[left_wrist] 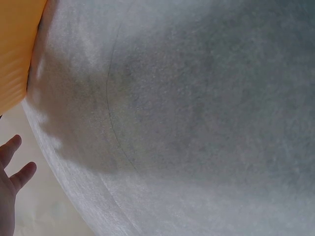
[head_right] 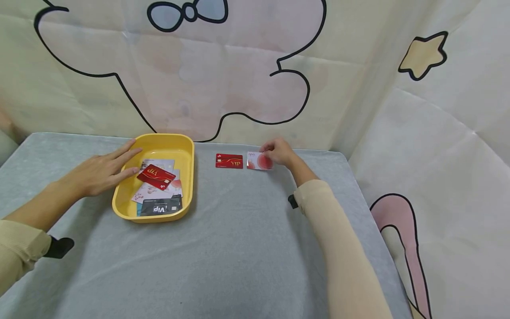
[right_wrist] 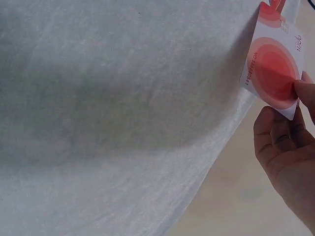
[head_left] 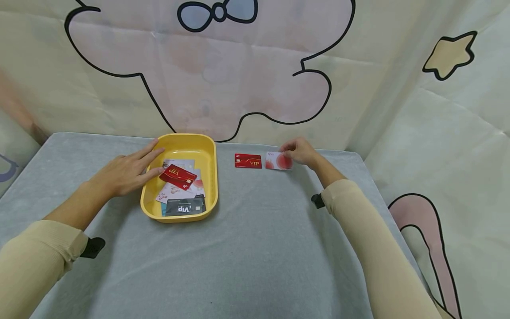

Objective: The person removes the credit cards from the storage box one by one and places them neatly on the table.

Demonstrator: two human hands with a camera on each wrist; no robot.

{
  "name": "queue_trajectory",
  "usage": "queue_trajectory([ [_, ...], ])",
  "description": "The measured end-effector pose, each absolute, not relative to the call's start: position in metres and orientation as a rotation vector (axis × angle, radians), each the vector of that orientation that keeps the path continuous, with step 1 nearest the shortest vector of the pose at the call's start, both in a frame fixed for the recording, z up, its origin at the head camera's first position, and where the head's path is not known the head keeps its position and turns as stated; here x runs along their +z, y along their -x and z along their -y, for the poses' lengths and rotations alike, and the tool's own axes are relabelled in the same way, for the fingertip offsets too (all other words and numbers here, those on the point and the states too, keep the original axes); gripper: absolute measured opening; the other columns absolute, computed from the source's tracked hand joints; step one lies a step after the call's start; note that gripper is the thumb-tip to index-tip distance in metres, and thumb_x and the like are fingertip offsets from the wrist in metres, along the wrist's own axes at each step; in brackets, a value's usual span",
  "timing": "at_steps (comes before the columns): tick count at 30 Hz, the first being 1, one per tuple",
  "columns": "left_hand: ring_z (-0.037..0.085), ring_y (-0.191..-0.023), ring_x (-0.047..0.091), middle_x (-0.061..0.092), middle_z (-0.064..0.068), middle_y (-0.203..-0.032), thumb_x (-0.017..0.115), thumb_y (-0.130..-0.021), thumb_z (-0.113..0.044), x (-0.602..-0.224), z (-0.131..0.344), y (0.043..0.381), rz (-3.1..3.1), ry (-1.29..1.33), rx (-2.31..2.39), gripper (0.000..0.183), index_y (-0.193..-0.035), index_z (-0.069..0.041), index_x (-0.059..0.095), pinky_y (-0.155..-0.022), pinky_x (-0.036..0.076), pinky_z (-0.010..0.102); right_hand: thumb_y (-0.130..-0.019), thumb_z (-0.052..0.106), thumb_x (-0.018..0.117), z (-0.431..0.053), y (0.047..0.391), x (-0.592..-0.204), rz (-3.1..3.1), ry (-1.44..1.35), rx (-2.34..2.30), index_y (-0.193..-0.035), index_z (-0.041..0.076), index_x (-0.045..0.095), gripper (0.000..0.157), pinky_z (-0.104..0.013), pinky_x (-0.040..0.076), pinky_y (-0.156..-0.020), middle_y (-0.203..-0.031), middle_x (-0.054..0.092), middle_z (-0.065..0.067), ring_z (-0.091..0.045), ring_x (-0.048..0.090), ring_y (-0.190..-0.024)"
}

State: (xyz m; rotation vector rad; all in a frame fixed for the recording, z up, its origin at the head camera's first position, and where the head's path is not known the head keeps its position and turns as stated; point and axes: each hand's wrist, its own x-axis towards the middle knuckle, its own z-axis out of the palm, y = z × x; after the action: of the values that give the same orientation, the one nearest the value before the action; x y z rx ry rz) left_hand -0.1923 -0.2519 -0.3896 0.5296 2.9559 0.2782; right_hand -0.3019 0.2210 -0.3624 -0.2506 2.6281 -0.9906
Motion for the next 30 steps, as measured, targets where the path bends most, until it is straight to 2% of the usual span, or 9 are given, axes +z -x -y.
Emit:
queue_trajectory([
  [11, 0.052, -0.130, 0.045, 0.006, 0.013, -0.167, 0.036, -0.102, -0.056, -0.392, 0.253, 0.192, -2.964, -0.534, 0.278, 0.073, -0.159, -0.011, 0.023, -0.102, 0.035, 0.069, -0.099, -0.002, 0.051, -0.216, 0.310, -0.376, -2.669, 0.237, -0.948, -0.114, -0.006, 0.069, 0.024, -0.032, 0.047, -0.087, -0.114, 0.063, -0.020, -0.029, 0.051, -0.103],
  [19, 0.052, -0.129, 0.046, 0.007, 0.013, -0.167, 0.036, -0.102, -0.056, -0.391, 0.254, 0.193, -2.969, -0.537, 0.281, 0.073, -0.159, -0.012, 0.023, -0.101, 0.036, 0.068, -0.091, -0.009, 0.049, -0.214, 0.312, -0.383, -2.709, 0.225, -0.952, -0.106, -0.005, 0.070, 0.026, -0.028, 0.047, -0.077, -0.099, 0.063, -0.015, -0.027, 0.051, -0.095],
  [26, 0.052, -0.130, 0.045, 0.006, 0.013, -0.167, 0.038, -0.102, -0.054, -0.391, 0.252, 0.193, -2.966, -0.534, 0.282, 0.072, -0.159, -0.012, 0.024, -0.102, 0.036, 0.068, -0.090, -0.009, 0.043, -0.210, 0.316, -0.390, -2.714, 0.169, -0.921, -0.114, -0.005, 0.068, 0.034, -0.035, 0.048, -0.086, -0.114, 0.062, -0.021, -0.031, 0.051, -0.106],
  [30, 0.052, -0.131, 0.044, 0.006, 0.013, -0.167, 0.039, -0.102, -0.053, -0.391, 0.252, 0.193, -2.964, -0.528, 0.281, 0.072, -0.159, -0.012, 0.023, -0.102, 0.035, 0.069, -0.092, -0.008, 0.044, -0.207, 0.319, -0.394, -2.711, 0.153, -0.885, -0.117, -0.004, 0.067, 0.034, -0.037, 0.049, -0.091, -0.119, 0.061, -0.020, -0.031, 0.050, -0.110],
])
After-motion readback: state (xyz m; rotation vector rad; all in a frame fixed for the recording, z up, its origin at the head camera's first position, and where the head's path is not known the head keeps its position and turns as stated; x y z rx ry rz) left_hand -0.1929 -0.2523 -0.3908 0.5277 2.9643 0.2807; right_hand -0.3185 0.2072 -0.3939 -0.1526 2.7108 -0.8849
